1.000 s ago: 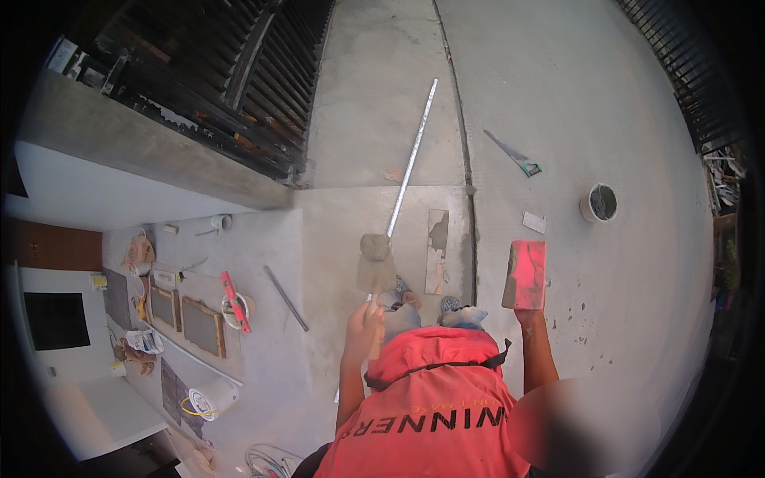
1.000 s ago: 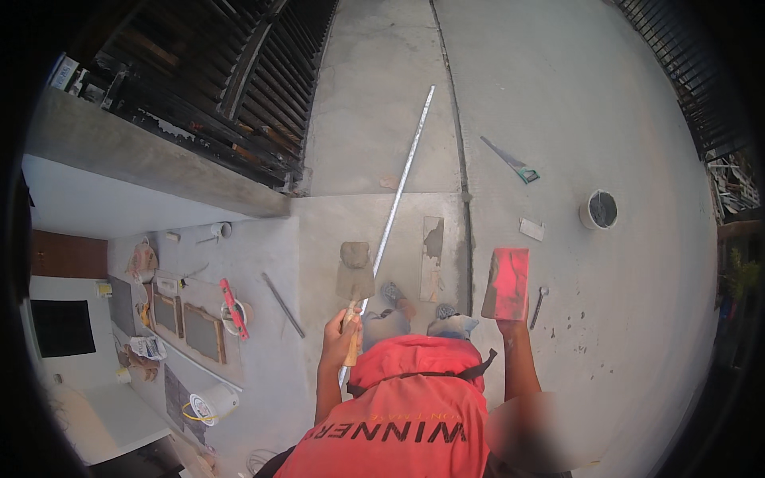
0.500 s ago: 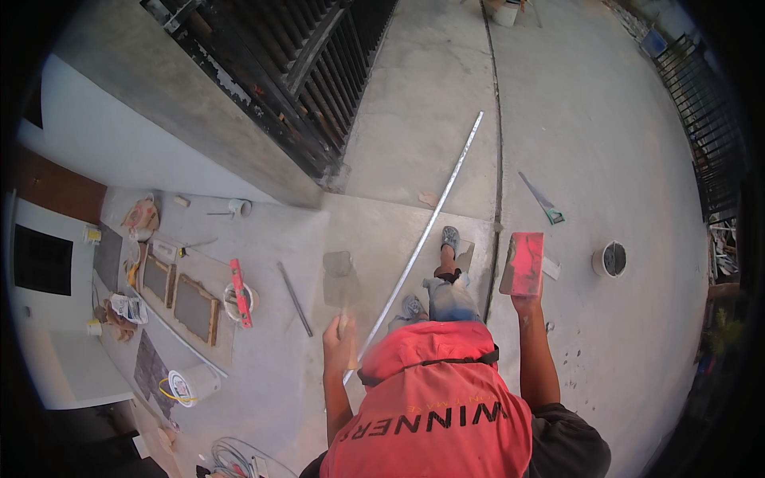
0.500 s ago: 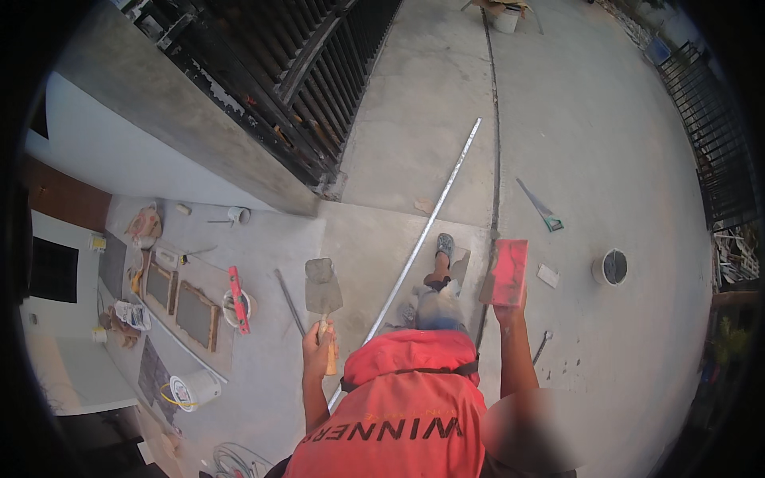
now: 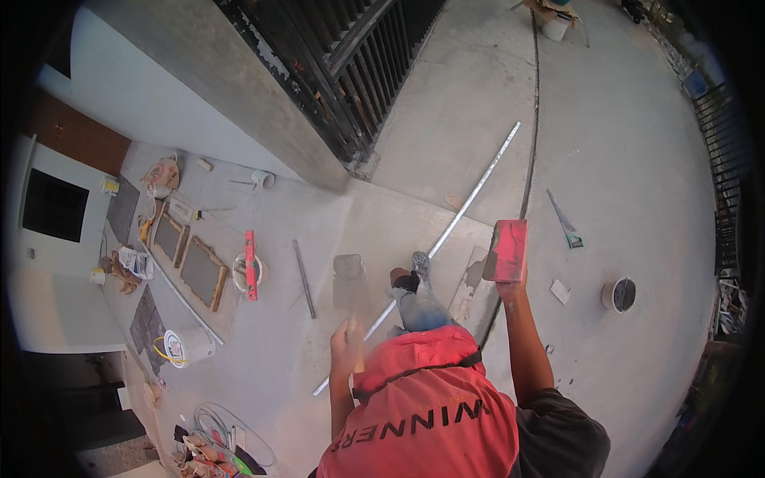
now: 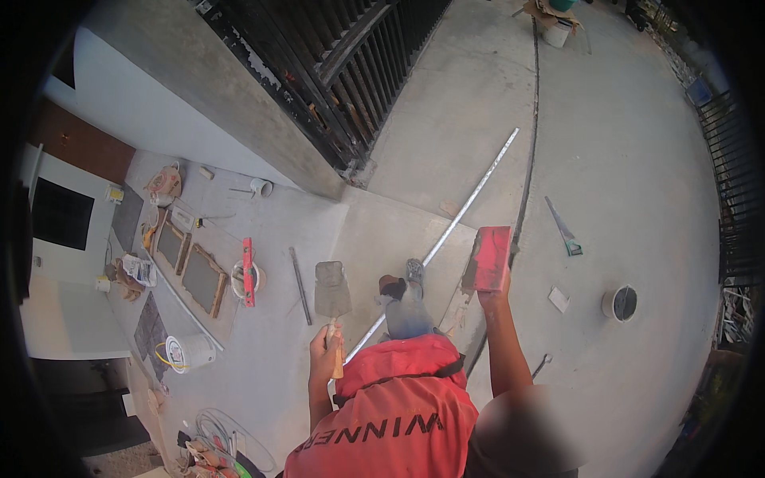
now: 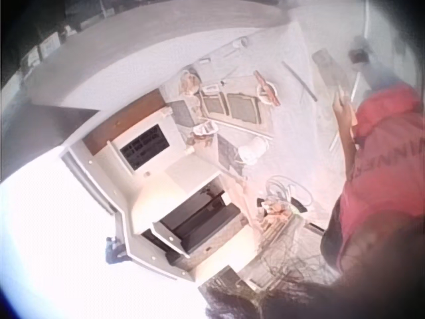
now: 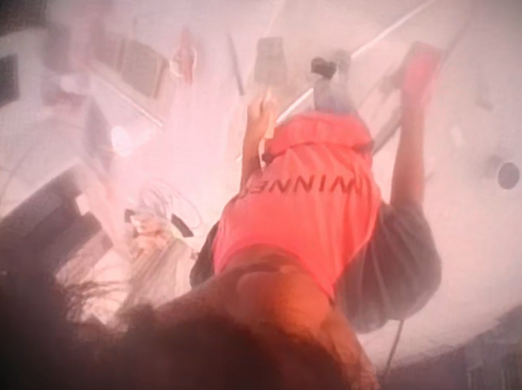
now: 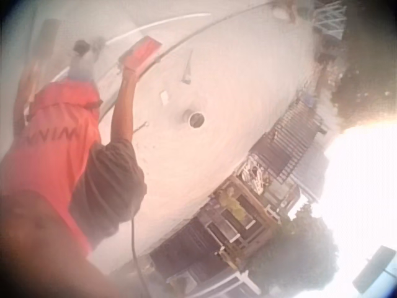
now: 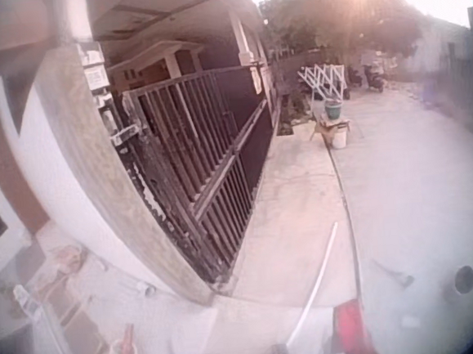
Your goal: The person applies cement to a crack in a concrete floor using a trowel and a pink float. They repeatedly scoop cement from a bucket and smooth it into the crack, working along a linear joint on the floor.
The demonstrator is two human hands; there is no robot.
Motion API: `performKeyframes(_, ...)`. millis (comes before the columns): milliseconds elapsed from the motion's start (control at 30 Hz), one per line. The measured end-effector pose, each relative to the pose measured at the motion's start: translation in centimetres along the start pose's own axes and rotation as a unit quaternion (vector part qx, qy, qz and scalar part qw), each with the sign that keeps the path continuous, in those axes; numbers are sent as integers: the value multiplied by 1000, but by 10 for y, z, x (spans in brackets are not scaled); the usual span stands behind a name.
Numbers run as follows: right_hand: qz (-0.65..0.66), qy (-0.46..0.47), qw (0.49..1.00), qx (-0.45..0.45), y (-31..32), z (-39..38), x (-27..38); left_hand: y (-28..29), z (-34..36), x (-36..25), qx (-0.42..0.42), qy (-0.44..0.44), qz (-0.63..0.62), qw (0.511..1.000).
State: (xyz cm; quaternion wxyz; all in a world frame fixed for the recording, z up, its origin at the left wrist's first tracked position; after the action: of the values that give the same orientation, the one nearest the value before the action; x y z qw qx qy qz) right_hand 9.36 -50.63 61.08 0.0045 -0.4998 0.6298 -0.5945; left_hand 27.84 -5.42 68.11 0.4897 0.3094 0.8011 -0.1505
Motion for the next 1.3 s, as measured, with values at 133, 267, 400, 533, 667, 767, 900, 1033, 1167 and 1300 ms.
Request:
performKeyframes(133, 22, 25, 999, -7, -51, 20, -6, 0, -19, -27, -22, 47, 3, 999)
performKeyframes(267, 48, 27, 998, -12, -29, 26, 3, 6, -18, -31, -18, 99, -6, 995)
performKeyframes(400, 26, 61, 996, -64, -2, -11, 33, 13, 16, -19, 29, 37, 53, 997)
performKeyframes(533, -95, 72, 979, -168, 31, -74, 74, -19, 59, -60, 104, 32, 68, 992)
performKeyframes(667, -114, 105, 965, -213, 73, -131, 91, -53, 78, -84, 148, 31, 80, 985)
performKeyframes(767, -85, 119, 956, -254, 83, -160, 91, -70, 79, -90, 171, 42, 74, 982)
performKeyframes(900, -9, 144, 941, -306, 101, -176, 78, -76, 74, -77, 184, 82, 91, 975)
performKeyframes(1033, -4, 156, 933, -323, 106, -198, 75, -74, 70, -52, 189, 121, 114, 968)
performKeyframes(1167, -30, 148, 922, -356, 114, -249, 76, -97, 79, -47, 243, 137, 152, 948)
performKeyframes(1300, -18, 157, 905, -394, 136, -286, 85, -140, 99, -38, 319, 133, 206, 916)
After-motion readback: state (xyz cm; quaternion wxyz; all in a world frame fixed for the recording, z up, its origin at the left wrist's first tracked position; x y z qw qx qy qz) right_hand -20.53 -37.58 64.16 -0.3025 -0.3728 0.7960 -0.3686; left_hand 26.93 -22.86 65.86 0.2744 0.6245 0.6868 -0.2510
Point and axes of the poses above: each hand's wrist, its own z-axis towards the middle knuckle, its own y-axis out of the back of the hand, x = y × z, the point moved 5 cm from there along z, towards the middle knuckle, and after that the axes turned 8 degrees about x, right-handed, at the moved point
